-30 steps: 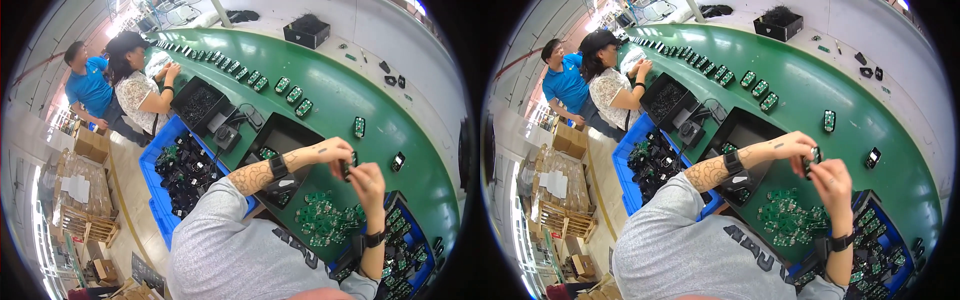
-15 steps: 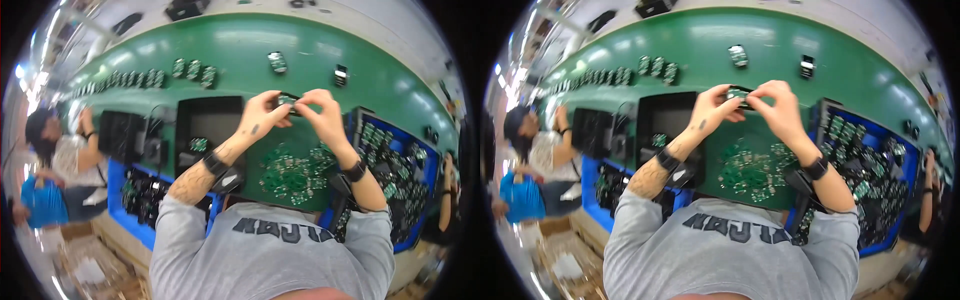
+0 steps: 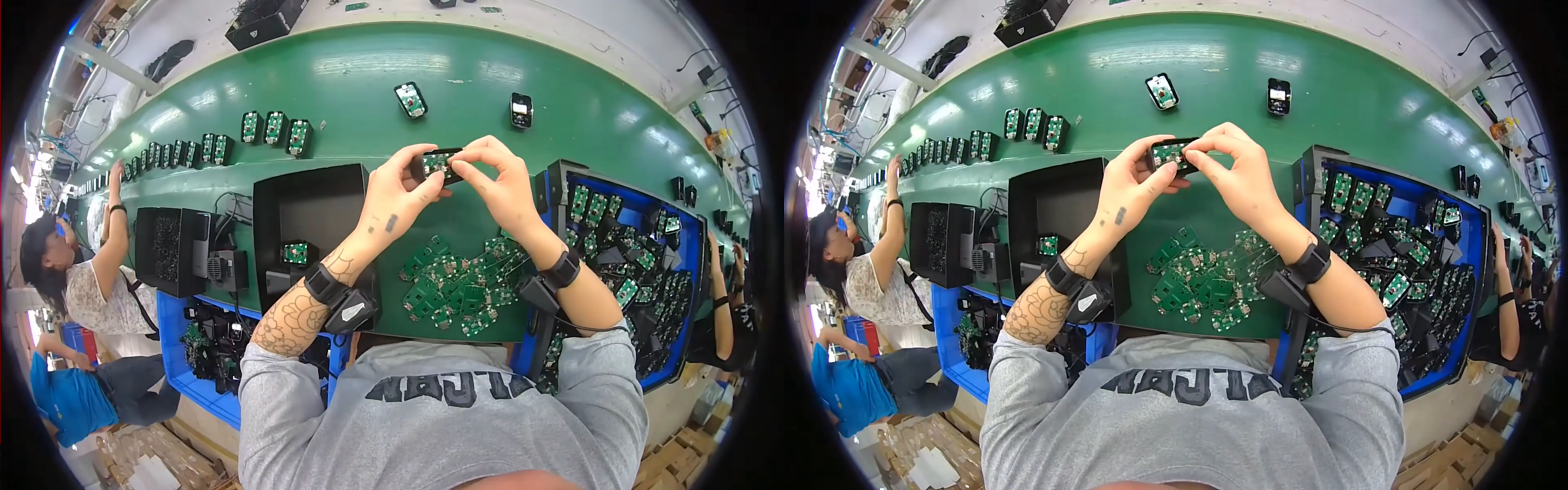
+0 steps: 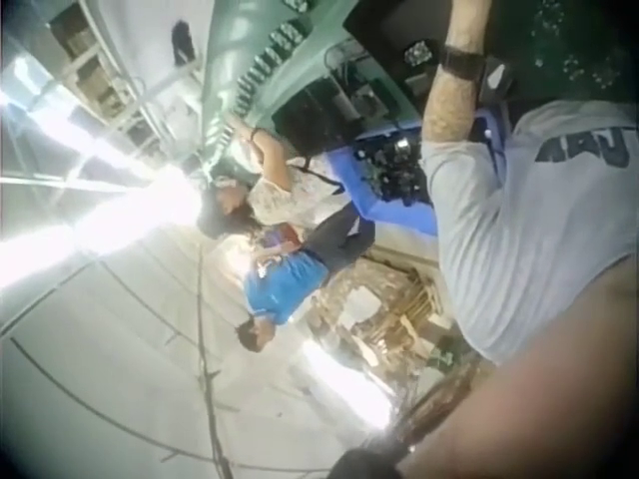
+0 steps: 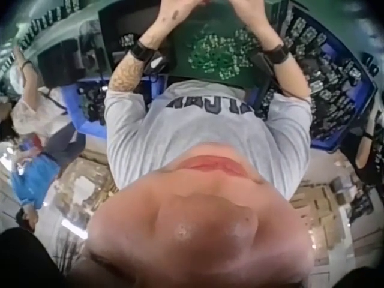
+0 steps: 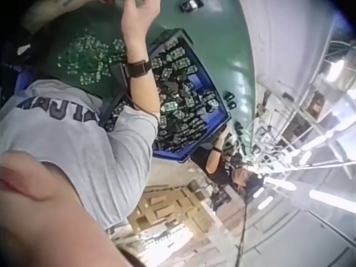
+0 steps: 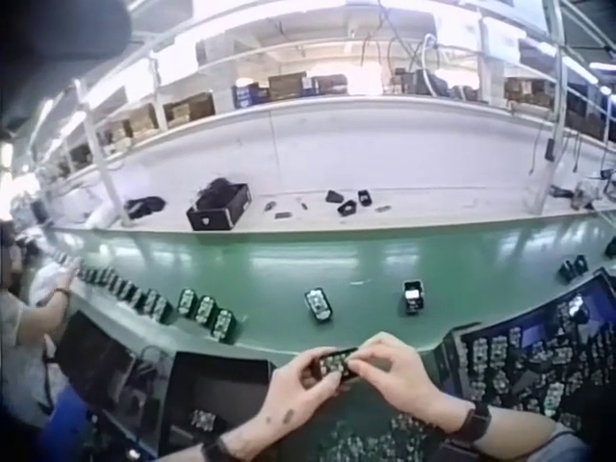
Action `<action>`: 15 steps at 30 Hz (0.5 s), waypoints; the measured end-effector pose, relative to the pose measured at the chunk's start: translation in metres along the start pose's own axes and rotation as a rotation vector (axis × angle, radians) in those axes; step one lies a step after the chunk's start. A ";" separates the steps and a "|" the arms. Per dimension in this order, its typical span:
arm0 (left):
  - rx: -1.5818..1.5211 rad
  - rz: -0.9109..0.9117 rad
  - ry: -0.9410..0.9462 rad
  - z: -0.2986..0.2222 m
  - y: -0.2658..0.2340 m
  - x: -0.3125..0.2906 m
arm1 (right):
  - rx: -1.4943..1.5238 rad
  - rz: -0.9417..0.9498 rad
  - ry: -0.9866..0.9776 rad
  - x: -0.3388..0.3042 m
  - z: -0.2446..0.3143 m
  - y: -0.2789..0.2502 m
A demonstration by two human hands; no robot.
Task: Assemble electronic circuit boards into plastic housings on a factory production line.
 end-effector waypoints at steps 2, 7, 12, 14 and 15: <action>0.014 -0.003 0.009 0.000 0.001 0.000 | 0.016 0.015 0.033 0.001 -0.004 -0.001; 0.081 -0.009 0.031 0.000 0.002 0.000 | 0.000 0.007 0.146 0.001 -0.015 -0.001; 0.117 -0.018 0.022 0.001 0.001 0.000 | -0.009 0.042 0.131 -0.002 -0.013 0.004; 0.090 -0.016 0.019 0.002 0.002 0.000 | -0.009 0.023 0.087 -0.003 -0.010 0.002; 0.089 -0.017 0.020 0.002 0.001 0.001 | -0.049 0.029 0.037 -0.004 -0.008 0.002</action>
Point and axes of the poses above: each hand's wrist, its own x-axis towards the middle knuckle, its own y-axis out of the palm, z = x × y, the point moved 8 cm from there along x, towards the middle knuckle, and after that the axes turned 12 degrees about -x, right-handed, at the moved point
